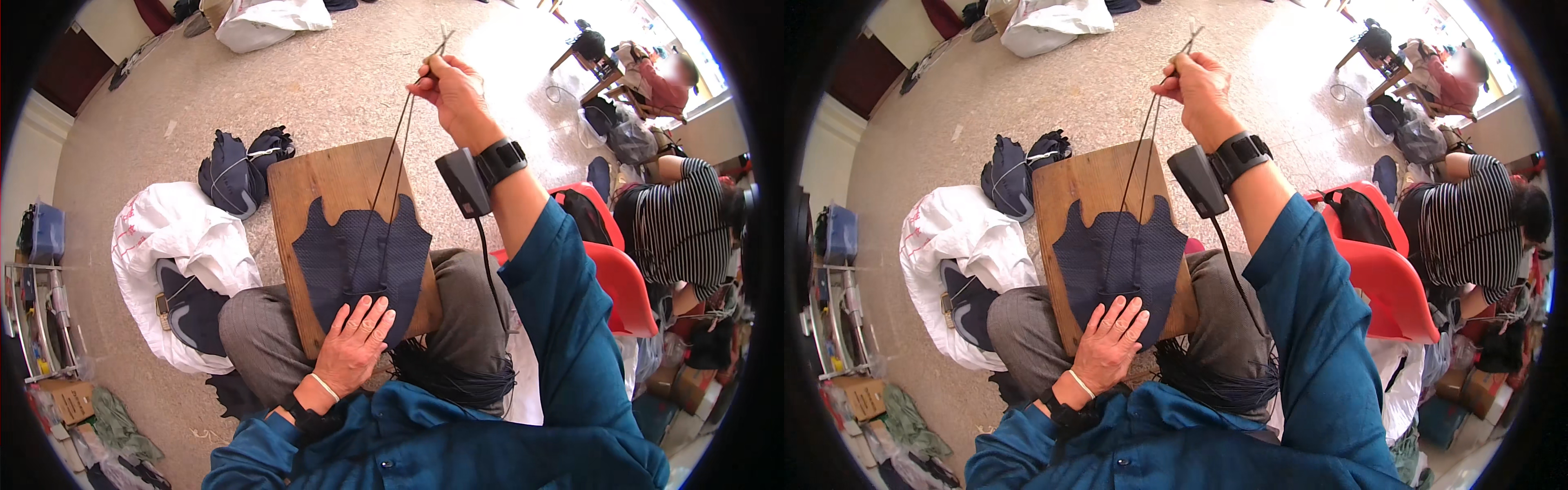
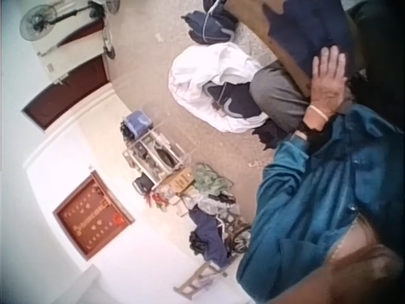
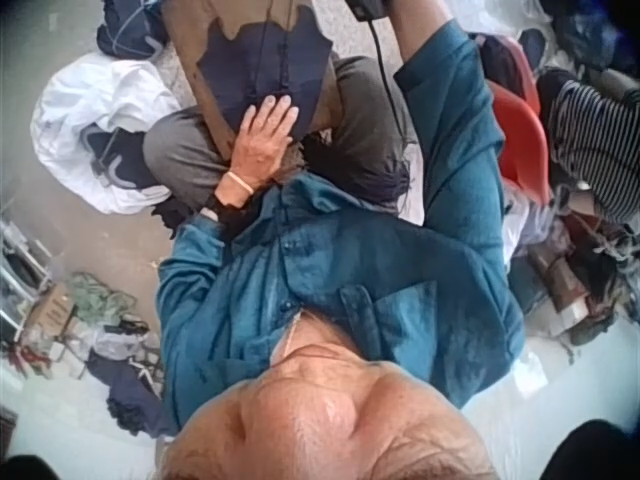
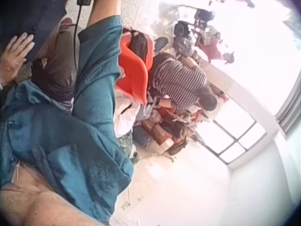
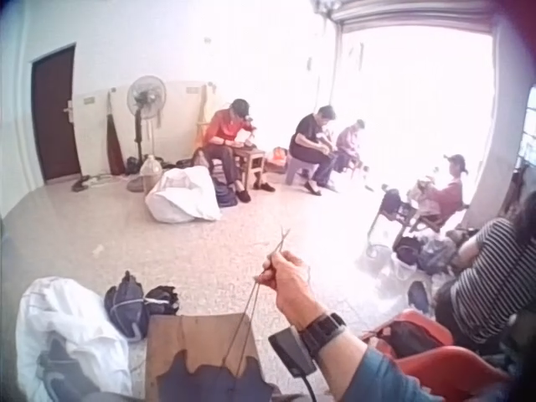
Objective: The recorder is hand-sewing components of a blue shoe upper using a needle and thread.
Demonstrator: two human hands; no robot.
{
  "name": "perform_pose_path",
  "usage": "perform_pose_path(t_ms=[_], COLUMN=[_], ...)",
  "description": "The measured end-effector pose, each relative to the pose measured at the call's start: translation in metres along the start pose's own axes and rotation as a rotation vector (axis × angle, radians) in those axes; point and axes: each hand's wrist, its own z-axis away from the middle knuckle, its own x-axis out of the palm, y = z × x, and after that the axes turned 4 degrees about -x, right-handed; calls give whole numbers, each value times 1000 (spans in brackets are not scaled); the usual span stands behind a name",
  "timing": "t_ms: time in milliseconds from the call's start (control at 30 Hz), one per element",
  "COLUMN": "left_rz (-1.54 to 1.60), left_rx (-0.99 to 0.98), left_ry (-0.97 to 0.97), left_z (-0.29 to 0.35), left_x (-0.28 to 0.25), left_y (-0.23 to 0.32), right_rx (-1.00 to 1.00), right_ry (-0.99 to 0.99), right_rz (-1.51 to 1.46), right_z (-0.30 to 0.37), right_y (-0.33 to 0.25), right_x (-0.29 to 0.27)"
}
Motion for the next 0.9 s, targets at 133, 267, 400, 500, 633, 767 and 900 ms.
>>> perform_pose_path(t_ms=[133,267,400,500,633,767,900], left_rz=[-5,-8,114,83,20,21,273], left_rx=[17,42,46,47,32,30,3], left_ry=[17,40,126,225,259,231,344], left_z=[-1,-4,-5,-7,-12,-6,-10], left_x=[0,-5,-8,-7,-12,-8,-10], left_y=[1,2,2,-10,-21,-22,-29], right_rx=[43,143,172,167,95,49,71], right_ry=[-98,-447,-413,-429,-438,-400,-429], right_rz=[143,340,253,295,297,252,314], right_z=[33,127,154,163,173,179,183], right_y=[16,28,6,-7,-15,-28,-28], right_x=[-7,8,13,10,4,9,7])
